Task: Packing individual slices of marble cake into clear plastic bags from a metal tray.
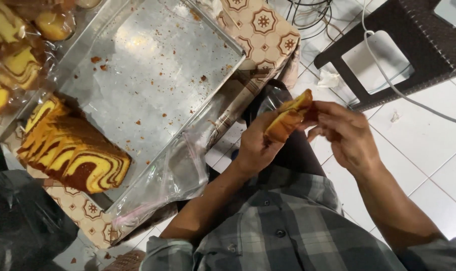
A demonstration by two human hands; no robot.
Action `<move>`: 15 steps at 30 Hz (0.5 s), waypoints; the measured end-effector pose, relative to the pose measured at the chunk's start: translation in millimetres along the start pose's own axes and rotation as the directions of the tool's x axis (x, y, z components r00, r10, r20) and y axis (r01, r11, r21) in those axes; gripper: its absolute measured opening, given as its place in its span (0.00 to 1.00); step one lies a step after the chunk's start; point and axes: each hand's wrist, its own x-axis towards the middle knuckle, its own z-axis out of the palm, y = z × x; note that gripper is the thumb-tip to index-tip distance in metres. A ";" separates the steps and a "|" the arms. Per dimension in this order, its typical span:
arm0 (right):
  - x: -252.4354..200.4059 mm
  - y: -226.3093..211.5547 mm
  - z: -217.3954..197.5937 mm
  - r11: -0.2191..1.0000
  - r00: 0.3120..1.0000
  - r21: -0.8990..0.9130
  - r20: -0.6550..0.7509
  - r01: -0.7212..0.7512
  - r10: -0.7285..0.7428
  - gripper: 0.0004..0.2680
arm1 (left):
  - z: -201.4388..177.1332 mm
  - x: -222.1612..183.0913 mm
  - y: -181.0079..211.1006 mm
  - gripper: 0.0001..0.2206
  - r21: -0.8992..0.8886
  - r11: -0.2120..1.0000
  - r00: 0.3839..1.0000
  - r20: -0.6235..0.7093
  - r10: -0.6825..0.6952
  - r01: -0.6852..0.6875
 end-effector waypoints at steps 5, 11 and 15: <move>-3.1 -31.7 -2.0 0.882 0.933 -0.315 0.206 0.350 -0.297 0.24 | -37.2 31.8 50.0 0.08 -0.398 0.659 0.769 0.328 -0.548 0.639; -8.6 6.7 -8.7 0.911 0.915 -0.095 0.092 0.401 -0.393 0.09 | -38.3 29.6 57.2 0.17 -0.507 0.536 0.736 0.416 -0.534 0.675; -9.6 12.2 -4.1 0.880 0.883 -0.072 0.023 0.470 -0.469 0.08 | -32.7 36.3 67.1 0.26 -0.561 0.564 0.794 0.382 -0.473 0.606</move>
